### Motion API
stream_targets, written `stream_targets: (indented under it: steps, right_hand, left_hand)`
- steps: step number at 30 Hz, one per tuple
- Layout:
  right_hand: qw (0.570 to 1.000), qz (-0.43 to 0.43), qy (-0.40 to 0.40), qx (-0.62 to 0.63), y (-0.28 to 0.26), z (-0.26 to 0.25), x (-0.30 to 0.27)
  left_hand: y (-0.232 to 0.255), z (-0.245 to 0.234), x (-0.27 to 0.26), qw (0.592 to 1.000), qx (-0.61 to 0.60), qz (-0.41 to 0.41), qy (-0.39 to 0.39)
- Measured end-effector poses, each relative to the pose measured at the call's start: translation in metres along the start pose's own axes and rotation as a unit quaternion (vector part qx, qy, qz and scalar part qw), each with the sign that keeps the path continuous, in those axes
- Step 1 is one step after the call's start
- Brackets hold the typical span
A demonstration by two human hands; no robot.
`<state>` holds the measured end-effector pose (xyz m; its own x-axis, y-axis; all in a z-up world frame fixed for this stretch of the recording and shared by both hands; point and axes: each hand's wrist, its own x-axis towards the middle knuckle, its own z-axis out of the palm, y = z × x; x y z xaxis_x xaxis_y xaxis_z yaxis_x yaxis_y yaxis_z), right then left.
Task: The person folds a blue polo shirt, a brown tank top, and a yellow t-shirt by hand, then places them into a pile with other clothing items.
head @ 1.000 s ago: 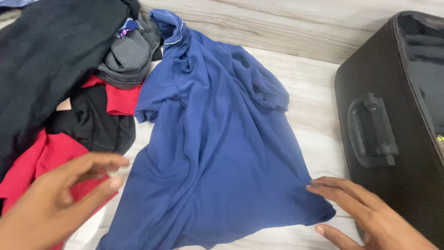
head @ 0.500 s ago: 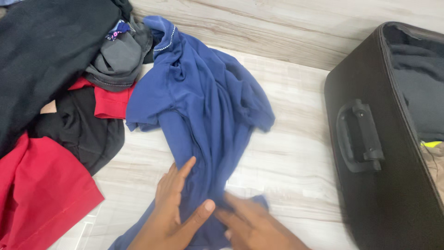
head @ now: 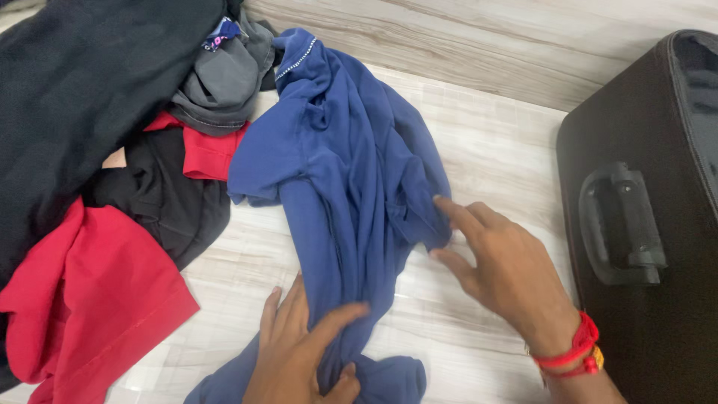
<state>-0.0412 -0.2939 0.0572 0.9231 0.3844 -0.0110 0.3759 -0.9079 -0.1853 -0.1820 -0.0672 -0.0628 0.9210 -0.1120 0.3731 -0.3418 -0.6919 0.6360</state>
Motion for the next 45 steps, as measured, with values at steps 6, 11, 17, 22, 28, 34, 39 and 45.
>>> stream_targets:
  steps: [6, 11, 17, 22, 28, 34, 39, 45]
  right_hand:
    - [0.975, 0.026, 0.220, -0.009, 0.026, -0.014, 0.011]
    - [0.907, -0.025, 0.417, 0.048, 0.048, -0.022, 0.024]
    - [0.912, -0.168, 0.248, 0.281, 0.007, -0.020, 0.083]
    - [0.893, -0.355, 0.151, 0.232, -0.078, 0.014, 0.148]
    - [0.887, -0.436, 0.013, 0.150, -0.118, 0.053, 0.197]
    - [0.853, -0.177, 0.267, 0.412, -0.024, 0.024, 0.191]
    - [0.882, -0.104, 0.421, 0.184, 0.073, 0.017, 0.149]
    - [0.966, -0.149, 0.146, 0.155, 0.069, -0.004, 0.109]
  left_hand:
    - [-0.045, -0.067, -0.027, 0.996, 0.079, -0.046, 0.013]
    - [-0.076, -0.103, -0.047, 0.965, 0.224, -0.126, 0.055]
    - [-0.053, -0.070, -0.033, 0.949, 0.244, -0.174, 0.093]
    - [-0.032, -0.067, -0.018, 0.957, 0.232, -0.154, 0.087]
    - [-0.038, -0.078, -0.019, 0.990, 0.131, 0.007, 0.044]
    - [-0.038, -0.080, -0.011, 0.992, 0.098, -0.065, 0.048]
    - [-0.050, -0.068, -0.014, 0.988, 0.142, -0.024, 0.055]
    - [-0.055, -0.055, -0.016, 0.973, 0.213, -0.027, 0.082]
